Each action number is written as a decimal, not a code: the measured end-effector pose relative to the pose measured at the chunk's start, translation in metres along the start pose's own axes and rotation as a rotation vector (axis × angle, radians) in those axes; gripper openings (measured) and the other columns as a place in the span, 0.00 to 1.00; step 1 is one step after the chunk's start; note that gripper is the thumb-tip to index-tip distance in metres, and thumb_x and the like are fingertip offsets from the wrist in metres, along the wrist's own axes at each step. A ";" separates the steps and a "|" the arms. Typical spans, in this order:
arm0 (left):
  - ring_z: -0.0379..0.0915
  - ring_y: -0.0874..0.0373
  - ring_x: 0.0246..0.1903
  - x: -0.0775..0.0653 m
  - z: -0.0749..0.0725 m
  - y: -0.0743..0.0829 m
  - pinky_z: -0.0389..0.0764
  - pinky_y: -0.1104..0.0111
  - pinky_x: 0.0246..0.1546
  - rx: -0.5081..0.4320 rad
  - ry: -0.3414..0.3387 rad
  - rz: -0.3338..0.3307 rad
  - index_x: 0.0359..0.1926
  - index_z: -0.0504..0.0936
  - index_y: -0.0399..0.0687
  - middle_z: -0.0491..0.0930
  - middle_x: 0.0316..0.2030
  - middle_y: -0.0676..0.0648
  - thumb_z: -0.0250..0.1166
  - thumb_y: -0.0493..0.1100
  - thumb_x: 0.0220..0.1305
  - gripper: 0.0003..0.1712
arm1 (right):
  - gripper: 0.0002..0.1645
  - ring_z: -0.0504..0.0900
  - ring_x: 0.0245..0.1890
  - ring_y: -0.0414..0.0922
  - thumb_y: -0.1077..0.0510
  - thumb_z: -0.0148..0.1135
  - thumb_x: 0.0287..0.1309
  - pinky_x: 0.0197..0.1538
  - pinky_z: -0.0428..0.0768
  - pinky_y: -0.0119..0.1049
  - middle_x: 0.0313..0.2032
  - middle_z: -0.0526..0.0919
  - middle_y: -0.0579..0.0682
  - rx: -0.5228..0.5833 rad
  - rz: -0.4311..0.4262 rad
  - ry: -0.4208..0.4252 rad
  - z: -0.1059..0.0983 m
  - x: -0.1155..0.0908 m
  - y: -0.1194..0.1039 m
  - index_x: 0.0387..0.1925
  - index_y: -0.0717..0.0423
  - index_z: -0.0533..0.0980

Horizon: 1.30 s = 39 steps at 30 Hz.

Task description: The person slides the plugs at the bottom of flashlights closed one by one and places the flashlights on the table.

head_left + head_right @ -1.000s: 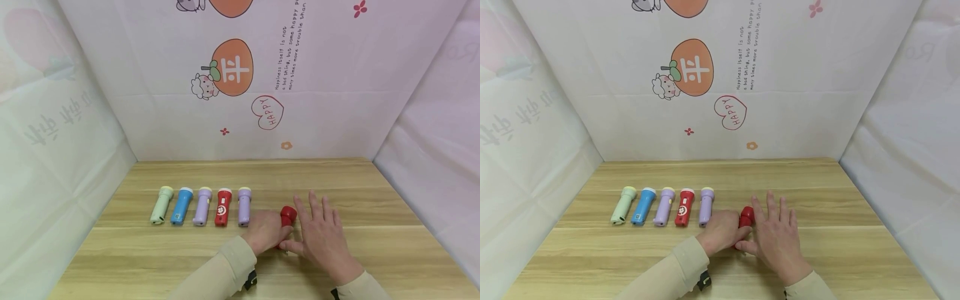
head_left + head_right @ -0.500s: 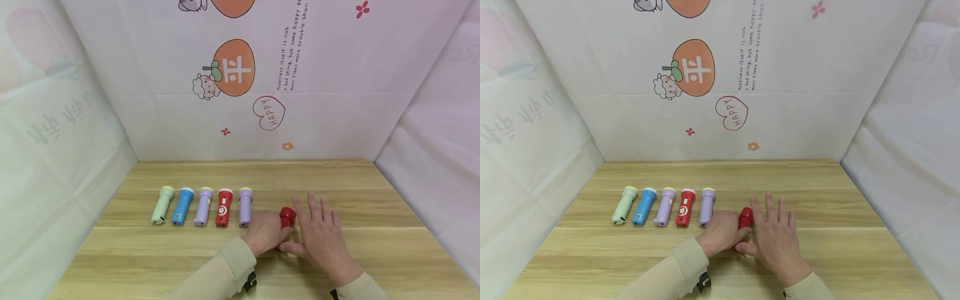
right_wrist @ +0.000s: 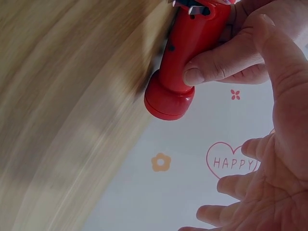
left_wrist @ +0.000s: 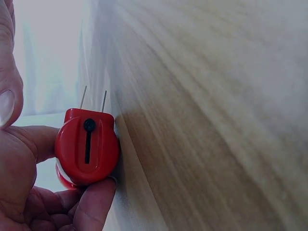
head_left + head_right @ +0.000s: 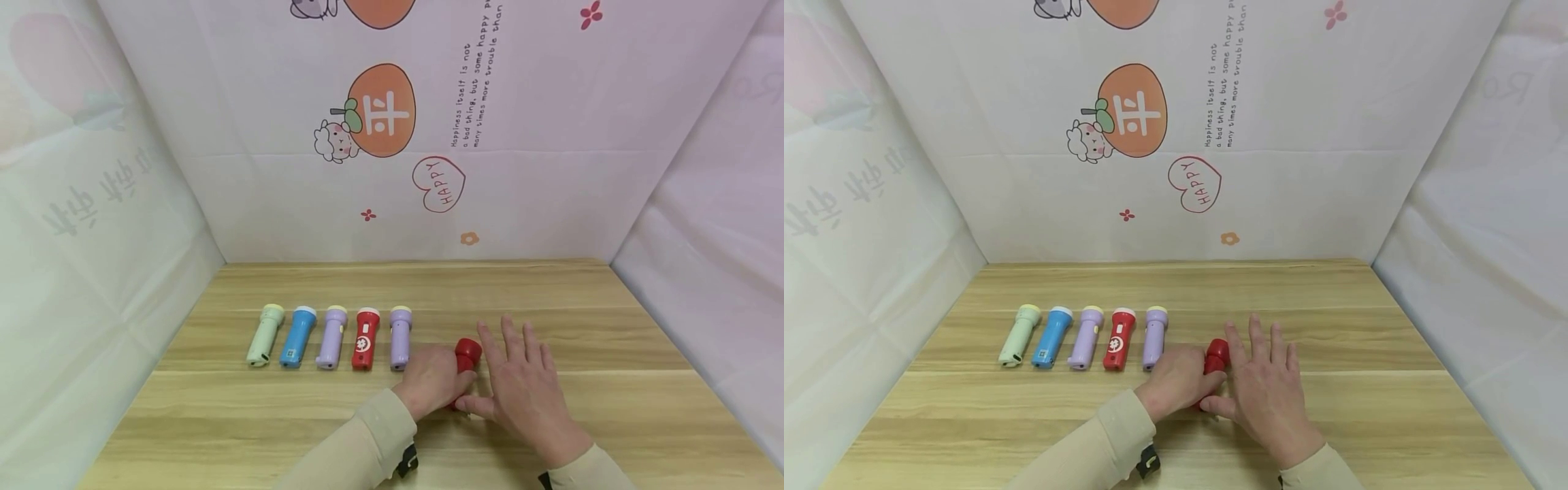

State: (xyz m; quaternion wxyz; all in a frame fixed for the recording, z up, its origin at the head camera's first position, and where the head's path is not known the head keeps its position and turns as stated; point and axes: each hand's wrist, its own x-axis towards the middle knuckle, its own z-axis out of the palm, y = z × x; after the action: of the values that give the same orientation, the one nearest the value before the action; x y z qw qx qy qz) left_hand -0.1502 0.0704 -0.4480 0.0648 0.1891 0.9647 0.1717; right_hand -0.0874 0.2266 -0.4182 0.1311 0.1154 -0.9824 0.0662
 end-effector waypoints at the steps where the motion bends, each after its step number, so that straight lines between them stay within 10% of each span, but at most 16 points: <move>1: 0.68 0.61 0.15 0.000 0.000 0.000 0.67 0.71 0.16 -0.007 -0.001 -0.002 0.19 0.75 0.55 0.72 0.15 0.54 0.64 0.62 0.70 0.26 | 0.75 0.54 0.74 0.79 0.19 0.74 0.38 0.68 0.58 0.79 0.77 0.57 0.73 0.002 0.001 -0.001 0.000 0.000 0.000 0.80 0.54 0.59; 39: 0.70 0.61 0.15 -0.015 -0.017 -0.017 0.70 0.68 0.15 -0.321 0.108 -0.046 0.30 0.75 0.51 0.74 0.18 0.53 0.63 0.58 0.69 0.18 | 0.73 0.59 0.73 0.78 0.20 0.74 0.41 0.66 0.62 0.78 0.75 0.62 0.72 0.013 -0.021 0.043 -0.007 0.000 -0.013 0.79 0.56 0.59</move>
State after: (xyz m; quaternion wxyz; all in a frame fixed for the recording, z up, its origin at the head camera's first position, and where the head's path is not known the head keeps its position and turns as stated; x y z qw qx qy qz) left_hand -0.1452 0.0449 -0.4371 0.0463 0.1448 0.9310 0.3318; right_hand -0.0827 0.2154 -0.4098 0.1521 0.1250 -0.9776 0.0736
